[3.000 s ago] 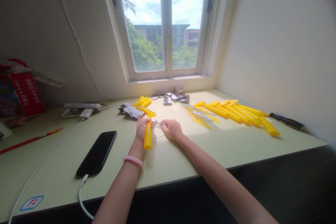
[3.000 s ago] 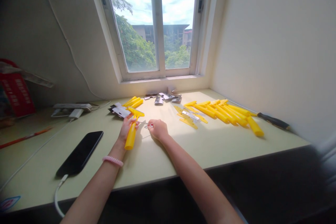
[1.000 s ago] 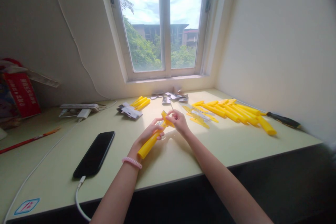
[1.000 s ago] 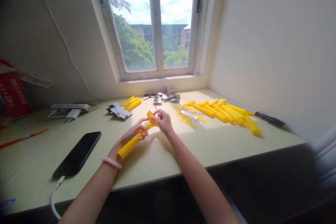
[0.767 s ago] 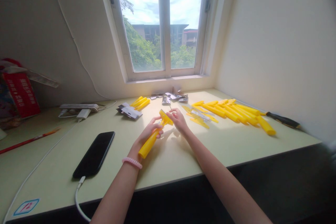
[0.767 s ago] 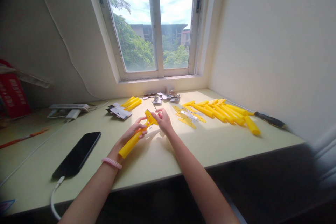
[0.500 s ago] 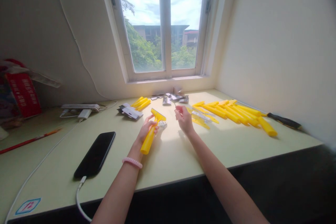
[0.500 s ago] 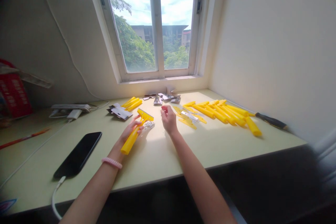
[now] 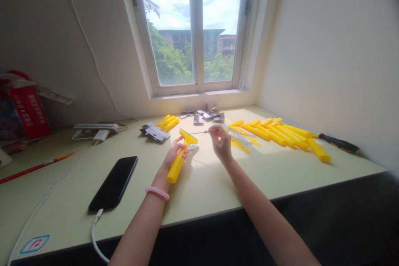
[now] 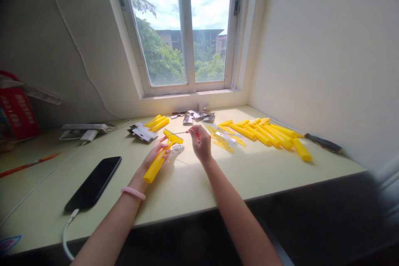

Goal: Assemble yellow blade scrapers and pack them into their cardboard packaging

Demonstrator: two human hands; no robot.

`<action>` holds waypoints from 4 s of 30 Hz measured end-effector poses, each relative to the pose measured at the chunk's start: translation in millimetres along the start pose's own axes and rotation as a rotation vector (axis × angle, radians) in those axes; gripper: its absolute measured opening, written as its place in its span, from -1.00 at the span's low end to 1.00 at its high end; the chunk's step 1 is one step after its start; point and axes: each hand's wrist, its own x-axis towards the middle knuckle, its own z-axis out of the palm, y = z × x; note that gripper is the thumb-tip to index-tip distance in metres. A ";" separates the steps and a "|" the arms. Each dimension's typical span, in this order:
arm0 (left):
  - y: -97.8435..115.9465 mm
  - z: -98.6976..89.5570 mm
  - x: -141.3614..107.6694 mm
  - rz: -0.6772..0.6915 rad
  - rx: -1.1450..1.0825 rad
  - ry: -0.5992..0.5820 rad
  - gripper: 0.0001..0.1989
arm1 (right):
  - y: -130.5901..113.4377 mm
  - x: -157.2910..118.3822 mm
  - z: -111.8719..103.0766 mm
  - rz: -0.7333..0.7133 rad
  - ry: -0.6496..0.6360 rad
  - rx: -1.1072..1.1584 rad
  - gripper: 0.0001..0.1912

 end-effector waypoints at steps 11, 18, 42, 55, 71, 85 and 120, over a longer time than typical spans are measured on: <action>-3.8 -4.0 3.7 -0.022 0.066 -0.063 -0.40 | 3.5 -0.1 0.6 -0.021 -0.027 -0.007 -0.83; -2.4 -0.4 1.9 -0.026 0.052 -0.060 -0.39 | 6.2 -0.7 1.5 -0.027 -0.040 0.000 -0.85; 1.1 5.3 -3.1 -0.033 0.061 -0.031 -0.40 | 3.7 0.1 0.9 0.008 -0.046 -0.003 -0.81; -2.8 3.5 -1.5 -0.033 0.081 -0.063 -0.44 | 7.9 1.9 -1.7 -0.016 -0.011 -0.018 -0.78; -3.7 4.2 -1.0 -0.026 0.124 -0.074 -0.47 | 12.0 0.1 -3.5 0.026 -0.022 -0.048 -0.89; -3.0 5.1 -0.2 -0.039 0.101 -0.053 -0.47 | 11.3 -1.0 -4.9 0.004 -0.040 -0.062 -0.89; -4.1 2.1 0.9 -0.023 0.129 -0.079 -0.51 | 10.7 0.0 -4.1 0.060 -0.045 -0.038 -0.89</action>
